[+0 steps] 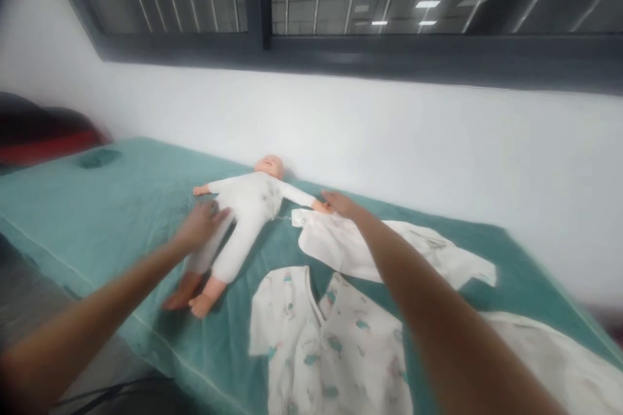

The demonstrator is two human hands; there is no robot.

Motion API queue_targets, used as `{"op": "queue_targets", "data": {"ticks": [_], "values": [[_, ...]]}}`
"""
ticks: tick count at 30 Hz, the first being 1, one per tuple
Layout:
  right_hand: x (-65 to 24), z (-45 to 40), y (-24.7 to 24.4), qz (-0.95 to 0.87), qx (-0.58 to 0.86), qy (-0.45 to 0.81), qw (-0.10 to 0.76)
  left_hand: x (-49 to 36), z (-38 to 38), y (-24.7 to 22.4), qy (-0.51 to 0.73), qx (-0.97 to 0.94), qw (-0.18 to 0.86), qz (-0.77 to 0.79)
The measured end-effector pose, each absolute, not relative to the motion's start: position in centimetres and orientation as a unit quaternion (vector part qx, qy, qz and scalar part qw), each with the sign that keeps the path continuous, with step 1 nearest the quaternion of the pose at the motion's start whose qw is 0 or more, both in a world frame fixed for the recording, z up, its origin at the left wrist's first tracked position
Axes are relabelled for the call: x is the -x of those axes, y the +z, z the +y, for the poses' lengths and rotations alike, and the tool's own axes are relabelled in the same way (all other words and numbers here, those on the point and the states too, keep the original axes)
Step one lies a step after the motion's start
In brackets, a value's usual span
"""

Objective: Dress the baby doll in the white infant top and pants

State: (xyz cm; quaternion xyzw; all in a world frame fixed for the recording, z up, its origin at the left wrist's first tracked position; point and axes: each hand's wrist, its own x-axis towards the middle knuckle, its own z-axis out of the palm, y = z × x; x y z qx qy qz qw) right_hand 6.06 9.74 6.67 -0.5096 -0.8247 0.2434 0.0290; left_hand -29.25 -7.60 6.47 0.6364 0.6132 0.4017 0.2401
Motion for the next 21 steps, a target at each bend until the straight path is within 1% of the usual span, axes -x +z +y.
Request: {"op": "queue_targets", "data": {"ticks": [1,2,4,6,7,9,12,15,17,19,21], "values": [[-8.1,8.8,6.4,-0.803,0.558,0.210,0.021,28.0,-8.7,6.9,0.380,-0.658,0.149,0.633],[-9.9,7.8,6.2,-0.782,0.597,0.179,0.012,26.3,-10.1,7.2,0.365,-0.675,0.113,0.631],[-12.9,5.9,6.0,-0.750,0.649,0.125,-0.008,22.4,-13.5,7.3,0.230,-0.823,0.066,0.515],[-14.9,4.1,6.3,-0.730,0.678,0.080,-0.024,18.2,-17.3,6.2,0.129,-0.915,0.097,0.370],[-15.7,3.2,6.7,-0.724,0.686,0.061,-0.030,16.3,-19.1,5.2,0.106,-0.934,0.109,0.324],[-16.6,1.5,7.7,-0.726,0.686,0.026,-0.032,13.3,-22.1,3.1,0.070,-0.950,0.109,0.283],[-17.5,-1.2,9.5,-0.756,0.655,-0.010,-0.021,11.2,-24.7,0.5,0.060,-0.950,0.061,0.299],[-18.4,-4.4,11.2,-0.787,0.617,-0.020,-0.002,10.9,-25.8,-0.6,0.084,-0.940,-0.002,0.330],[-19.0,-6.7,12.0,-0.806,0.591,-0.013,0.016,10.8,-26.4,-0.6,0.086,-0.929,-0.052,0.356],[-19.4,-9.0,12.3,-0.823,0.567,-0.004,0.038,10.5,-26.8,0.1,0.059,-0.918,-0.093,0.381],[-19.2,-11.2,12.3,-0.837,0.543,0.016,0.070,10.1,-27.0,1.5,0.022,-0.911,-0.096,0.400]]}}
